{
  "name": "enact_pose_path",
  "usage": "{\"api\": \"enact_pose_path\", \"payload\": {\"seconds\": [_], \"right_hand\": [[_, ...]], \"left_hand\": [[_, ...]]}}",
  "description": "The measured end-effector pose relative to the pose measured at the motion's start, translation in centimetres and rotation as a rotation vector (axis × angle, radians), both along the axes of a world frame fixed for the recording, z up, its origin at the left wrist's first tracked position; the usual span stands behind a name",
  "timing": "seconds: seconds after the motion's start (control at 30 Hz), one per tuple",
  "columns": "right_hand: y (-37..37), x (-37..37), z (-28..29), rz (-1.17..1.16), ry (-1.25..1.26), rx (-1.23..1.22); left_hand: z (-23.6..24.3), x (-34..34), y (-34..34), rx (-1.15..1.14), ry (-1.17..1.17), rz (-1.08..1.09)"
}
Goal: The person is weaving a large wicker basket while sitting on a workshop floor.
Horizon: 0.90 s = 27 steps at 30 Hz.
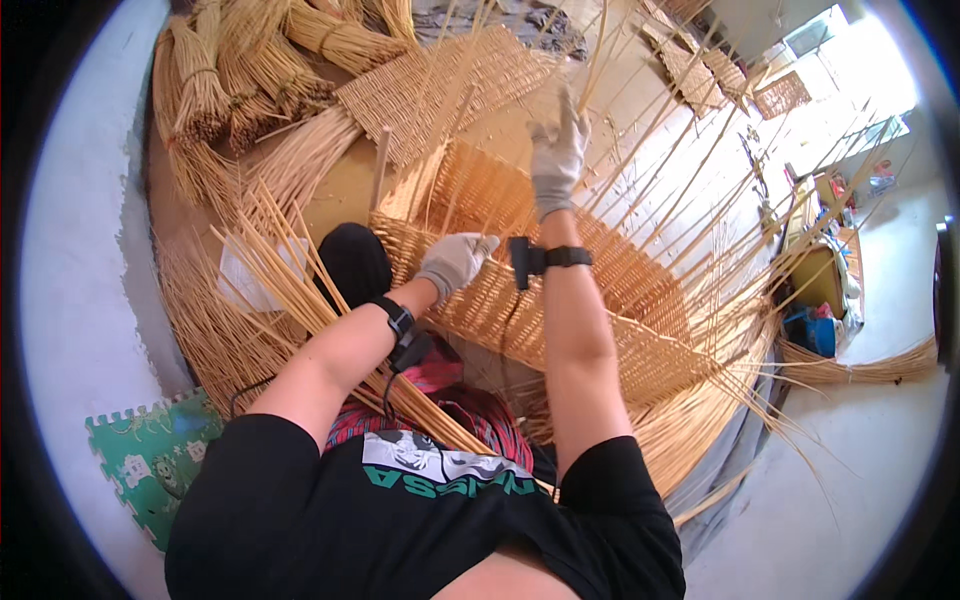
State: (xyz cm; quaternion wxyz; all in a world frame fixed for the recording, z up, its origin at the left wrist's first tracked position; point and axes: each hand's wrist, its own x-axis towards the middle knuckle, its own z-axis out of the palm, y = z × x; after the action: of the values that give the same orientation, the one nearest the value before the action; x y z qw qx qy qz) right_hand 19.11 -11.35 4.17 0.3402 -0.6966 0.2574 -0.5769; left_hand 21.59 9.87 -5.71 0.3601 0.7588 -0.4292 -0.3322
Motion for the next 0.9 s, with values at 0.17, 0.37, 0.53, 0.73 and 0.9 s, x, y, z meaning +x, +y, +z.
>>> {"api": "enact_pose_path", "payload": {"seconds": [0.17,0.37,0.53,0.73,0.9], "right_hand": [[5.9,-6.5,-0.1,-0.179,-0.203,0.112],[13.1,-23.2,-7.0,0.15,-0.502,0.484],[14.7,-22.0,-6.3,0.13,-0.664,0.793],[15.2,-25.0,-4.4,0.008,-0.447,0.734],[12.7,-33.2,-7.3,-0.136,-0.438,0.856]], "left_hand": [[1.1,0.5,-1.2,0.077,0.135,-0.001],[1.5,-0.2,-0.7,0.061,0.344,-0.073],[1.3,-1.1,-1.6,0.054,0.267,0.049],[4.6,-2.8,-0.9,0.021,0.044,0.216],[5.6,-7.4,-3.1,-0.396,-0.083,0.047]]}}
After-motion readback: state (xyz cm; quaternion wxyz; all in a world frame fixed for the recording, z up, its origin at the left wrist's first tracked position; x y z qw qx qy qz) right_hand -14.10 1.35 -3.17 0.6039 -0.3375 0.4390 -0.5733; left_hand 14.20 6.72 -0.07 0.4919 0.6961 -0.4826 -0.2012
